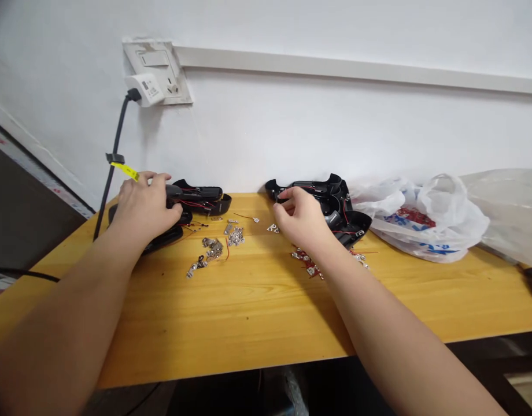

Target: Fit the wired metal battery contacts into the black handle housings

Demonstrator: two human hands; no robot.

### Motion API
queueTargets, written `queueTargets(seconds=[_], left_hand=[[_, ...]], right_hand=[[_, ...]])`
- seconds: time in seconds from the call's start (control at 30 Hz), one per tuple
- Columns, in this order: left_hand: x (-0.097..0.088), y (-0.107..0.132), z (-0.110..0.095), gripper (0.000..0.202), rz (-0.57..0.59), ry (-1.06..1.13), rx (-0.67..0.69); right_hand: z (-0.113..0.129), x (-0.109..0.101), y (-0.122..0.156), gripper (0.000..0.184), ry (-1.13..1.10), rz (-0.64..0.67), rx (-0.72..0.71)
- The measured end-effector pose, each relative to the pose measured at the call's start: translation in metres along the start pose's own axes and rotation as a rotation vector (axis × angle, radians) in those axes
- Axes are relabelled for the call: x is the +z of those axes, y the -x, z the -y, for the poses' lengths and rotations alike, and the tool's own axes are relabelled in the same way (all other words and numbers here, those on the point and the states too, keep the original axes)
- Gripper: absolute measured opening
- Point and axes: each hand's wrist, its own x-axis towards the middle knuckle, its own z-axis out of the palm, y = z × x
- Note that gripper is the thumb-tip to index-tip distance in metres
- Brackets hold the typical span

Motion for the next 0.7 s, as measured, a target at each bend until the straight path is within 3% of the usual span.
queueTargets(seconds=[0.1, 0.23, 0.37, 0.47, 0.57, 0.63, 0.7], left_hand=[[0.002, 0.004, -0.006, 0.062, -0.056, 0.066, 0.038], [0.008, 0.014, -0.023, 0.053, -0.141, 0.23, 0.146], [0.015, 0.025, -0.04, 0.047, -0.133, 0.427, 0.321], [0.018, 0.03, -0.045, 0.045, -0.073, 0.532, 0.363], [0.016, 0.032, -0.046, 0.042, -0.024, 0.59, 0.321], [0.014, 0.032, -0.045, 0.041, -0.015, 0.626, 0.275], [0.012, 0.032, -0.044, 0.038, -0.018, 0.662, 0.221]], right_hand=[[-0.012, -0.009, -0.009, 0.034, 0.343, -0.135, -0.054], [-0.025, -0.009, -0.015, 0.056, 0.669, -0.138, -0.072], [-0.03, -0.006, -0.022, 0.057, 0.716, -0.123, -0.088], [-0.032, -0.012, -0.028, 0.038, 0.799, -0.116, -0.052], [-0.031, -0.023, -0.033, 0.019, 0.844, -0.093, -0.02], [-0.028, -0.031, -0.033, 0.021, 0.792, -0.195, -0.057], [-0.022, -0.037, -0.03, 0.025, 0.688, -0.383, -0.147]])
